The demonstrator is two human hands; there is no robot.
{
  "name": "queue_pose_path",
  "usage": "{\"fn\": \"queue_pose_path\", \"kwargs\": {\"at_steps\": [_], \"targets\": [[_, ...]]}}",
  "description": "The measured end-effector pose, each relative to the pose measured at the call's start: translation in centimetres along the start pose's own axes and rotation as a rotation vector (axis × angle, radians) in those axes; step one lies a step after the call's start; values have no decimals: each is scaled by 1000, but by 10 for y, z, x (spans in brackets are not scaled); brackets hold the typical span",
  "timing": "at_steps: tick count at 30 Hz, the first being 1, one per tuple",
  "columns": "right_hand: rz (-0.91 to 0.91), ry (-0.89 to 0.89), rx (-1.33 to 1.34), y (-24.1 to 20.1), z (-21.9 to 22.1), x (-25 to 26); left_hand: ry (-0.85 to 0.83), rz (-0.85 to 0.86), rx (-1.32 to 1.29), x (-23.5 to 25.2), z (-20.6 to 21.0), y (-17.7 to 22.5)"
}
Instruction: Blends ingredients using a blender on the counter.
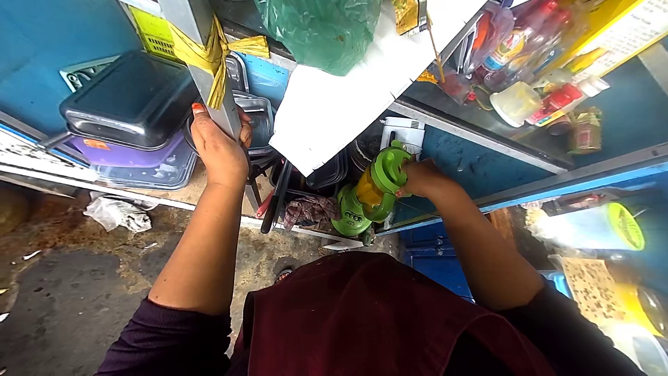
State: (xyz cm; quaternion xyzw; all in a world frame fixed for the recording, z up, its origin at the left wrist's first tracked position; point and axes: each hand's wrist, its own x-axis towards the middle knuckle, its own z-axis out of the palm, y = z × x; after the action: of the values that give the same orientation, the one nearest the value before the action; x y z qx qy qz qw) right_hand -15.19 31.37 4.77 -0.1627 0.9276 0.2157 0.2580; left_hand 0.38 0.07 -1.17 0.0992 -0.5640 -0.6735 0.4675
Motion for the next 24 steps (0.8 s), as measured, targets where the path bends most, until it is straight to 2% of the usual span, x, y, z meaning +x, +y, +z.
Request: {"fn": "queue_pose_path", "kwargs": {"at_steps": [24], "targets": [[-4,3,-14,-1,0,0,-12,32,-43,0,0,-2]]}}
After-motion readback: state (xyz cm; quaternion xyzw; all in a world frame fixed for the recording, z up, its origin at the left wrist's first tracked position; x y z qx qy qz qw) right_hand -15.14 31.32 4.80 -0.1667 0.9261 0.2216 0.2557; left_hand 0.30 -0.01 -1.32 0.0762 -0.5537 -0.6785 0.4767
